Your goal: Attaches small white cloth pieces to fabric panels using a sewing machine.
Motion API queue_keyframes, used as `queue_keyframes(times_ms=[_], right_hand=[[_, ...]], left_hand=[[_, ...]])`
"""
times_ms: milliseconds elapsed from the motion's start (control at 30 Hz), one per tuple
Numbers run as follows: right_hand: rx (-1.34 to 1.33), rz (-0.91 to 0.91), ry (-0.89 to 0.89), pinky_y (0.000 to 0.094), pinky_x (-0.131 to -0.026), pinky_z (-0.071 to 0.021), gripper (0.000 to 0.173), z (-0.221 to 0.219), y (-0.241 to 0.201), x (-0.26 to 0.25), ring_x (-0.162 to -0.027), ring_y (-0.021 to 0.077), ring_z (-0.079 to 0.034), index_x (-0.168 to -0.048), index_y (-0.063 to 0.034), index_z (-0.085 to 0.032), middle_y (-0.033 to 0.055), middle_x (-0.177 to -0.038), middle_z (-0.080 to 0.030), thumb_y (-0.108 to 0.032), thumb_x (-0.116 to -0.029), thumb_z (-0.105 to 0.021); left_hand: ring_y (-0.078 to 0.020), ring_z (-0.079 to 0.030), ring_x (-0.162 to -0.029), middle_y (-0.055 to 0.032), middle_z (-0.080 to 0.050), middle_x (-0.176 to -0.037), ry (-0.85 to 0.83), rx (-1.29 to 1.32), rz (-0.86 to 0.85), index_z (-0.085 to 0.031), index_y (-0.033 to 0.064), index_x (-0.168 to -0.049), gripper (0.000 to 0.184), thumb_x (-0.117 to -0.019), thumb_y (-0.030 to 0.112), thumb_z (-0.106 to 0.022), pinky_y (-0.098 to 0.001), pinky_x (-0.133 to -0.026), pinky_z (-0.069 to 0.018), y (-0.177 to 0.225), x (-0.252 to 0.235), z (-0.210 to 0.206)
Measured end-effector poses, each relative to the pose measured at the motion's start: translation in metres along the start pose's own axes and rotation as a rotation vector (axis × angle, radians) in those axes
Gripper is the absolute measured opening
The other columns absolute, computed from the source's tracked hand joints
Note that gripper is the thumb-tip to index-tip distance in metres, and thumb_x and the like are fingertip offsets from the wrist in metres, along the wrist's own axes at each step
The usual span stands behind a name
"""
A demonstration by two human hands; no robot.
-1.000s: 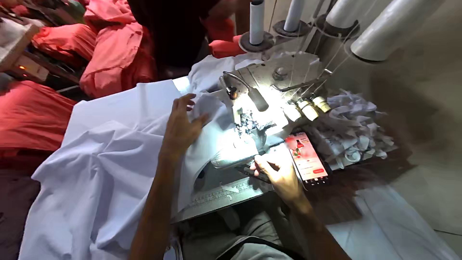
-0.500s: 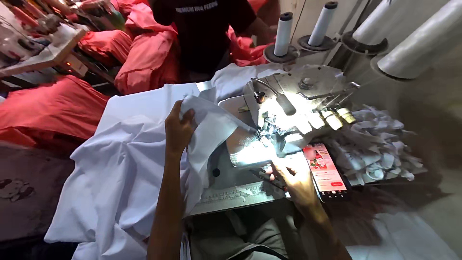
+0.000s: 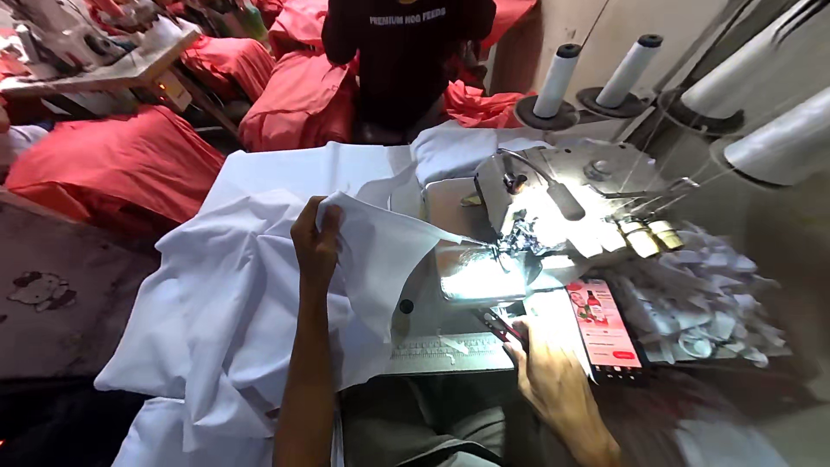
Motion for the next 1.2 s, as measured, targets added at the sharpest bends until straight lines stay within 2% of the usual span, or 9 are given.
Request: queue_keyframes(times_ms=[133, 267, 400, 500, 567, 633, 700, 867, 1200], right_hand=[[0.089, -0.098, -0.204, 0.0532, -0.087, -0.0549, 0.033, 0.024, -0.02, -0.008, -0.104, 0.0452, -0.069, -0.123, 0.0071, -0.064, 0.0279, -0.114, -0.068, -0.013, -0.0974, -0.064], [0.231, 0.049, -0.106, 0.048, -0.073, -0.0586, 0.034, 0.009, -0.01, 0.003, -0.088, 0.0402, -0.07, -0.121, 0.0068, -0.063, 0.0258, -0.107, -0.065, -0.003, -0.0889, -0.064], [0.241, 0.058, -0.229, 0.0485, -0.07, -0.0584, 0.023, 0.027, -0.015, 0.007, -0.083, 0.0414, -0.069, -0.107, 0.0092, -0.066, 0.0279, -0.098, -0.064, -0.001, -0.0866, -0.067], [-0.156, 0.058, -0.515, 0.0476, -0.068, -0.0582, 0.021, 0.062, -0.011, 0.007, -0.079, 0.0345, -0.069, -0.109, 0.0031, -0.066, 0.0196, -0.093, -0.064, -0.011, -0.1008, -0.054], [-0.601, 0.068, -0.688, 0.0319, -0.059, -0.0531, 0.034, 0.082, -0.004, 0.0, -0.067, 0.0148, -0.061, -0.114, -0.0046, -0.061, 0.0044, -0.083, -0.064, -0.027, -0.1123, -0.036], [-1.127, -0.017, -0.816, 0.0179, -0.048, -0.0412, 0.044, 0.088, -0.006, -0.01, -0.055, 0.0013, -0.05, -0.118, -0.0093, -0.058, -0.0028, -0.076, -0.061, -0.043, -0.1123, -0.031], [-1.428, -0.131, -0.799, 0.0125, -0.044, -0.0346, 0.043, 0.084, -0.015, -0.022, -0.051, -0.004, -0.044, -0.117, -0.0133, -0.062, -0.0047, -0.073, -0.061, -0.047, -0.1107, -0.036], [-1.547, -0.415, -0.573, 0.0103, -0.041, -0.0313, 0.043, 0.066, -0.039, -0.063, -0.046, -0.0055, -0.039, -0.106, -0.0102, -0.065, -0.0071, -0.066, -0.057, -0.023, -0.1103, -0.024], [-1.62, -0.501, -0.585, 0.0097, -0.038, -0.0266, 0.041, 0.06, -0.043, -0.093, -0.042, -0.0051, -0.035, -0.094, -0.0103, -0.059, -0.0069, -0.062, -0.054, -0.02, -0.1107, -0.022]], left_hand=[[0.0044, -0.061, -0.077, 0.0041, -0.064, -0.09, 0.01, -0.022, -0.039, -0.065, 0.0054, -0.112, 0.024, -0.1079, 0.024, -0.051, -0.0153, -0.07, -0.0531, 0.003, 0.001, 0.0], [0.0034, -0.062, -0.078, 0.0019, -0.065, -0.091, 0.014, -0.045, -0.053, -0.064, 0.0041, -0.113, 0.023, -0.1079, 0.022, -0.051, -0.0152, -0.072, -0.0534, 0.006, 0.003, -0.001], [0.002, -0.063, -0.078, -0.0001, -0.066, -0.091, 0.005, -0.066, -0.051, -0.065, 0.0037, -0.113, 0.023, -0.1077, 0.021, -0.051, -0.0157, -0.072, -0.0537, 0.007, 0.004, 0.0], [0.0008, -0.062, -0.076, -0.0015, -0.066, -0.09, -0.005, -0.074, -0.049, -0.065, 0.0039, -0.113, 0.023, -0.108, 0.021, -0.051, -0.0165, -0.07, -0.0534, 0.006, 0.005, 0.001], [0.0015, -0.061, -0.073, -0.0008, -0.065, -0.088, -0.005, -0.064, -0.053, -0.065, 0.0045, -0.112, 0.022, -0.108, 0.022, -0.051, -0.0151, -0.067, -0.0522, 0.007, 0.006, 0.002], [0.0035, -0.061, -0.074, 0.0007, -0.064, -0.088, 0.01, -0.03, -0.067, -0.065, 0.0039, -0.111, 0.022, -0.1079, 0.021, -0.051, -0.0136, -0.069, -0.0519, 0.009, 0.005, 0.002], [0.0045, -0.062, -0.081, 0.0012, -0.066, -0.091, 0.032, 0.041, -0.12, -0.065, -0.0001, -0.108, 0.023, -0.1075, 0.019, -0.052, -0.0139, -0.075, -0.0533, 0.008, 0.001, 0.002], [0.0048, -0.062, -0.084, 0.0019, -0.066, -0.092, 0.061, 0.081, -0.143, -0.065, -0.0012, -0.106, 0.021, -0.1066, 0.017, -0.053, -0.0148, -0.078, -0.0534, 0.007, 0.0, 0.001], [0.0054, -0.061, -0.081, 0.005, -0.064, -0.09, 0.067, 0.106, -0.166, -0.064, 0.0019, -0.106, 0.019, -0.106, 0.016, -0.052, -0.0145, -0.075, -0.0532, 0.004, 0.002, 0.006]])
Point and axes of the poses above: each hand's wrist, its own x-axis away from the middle knuckle, its own z-axis out of the back of the hand, y = z × x, the point moved 1 cm from there along -x, towards the middle knuckle
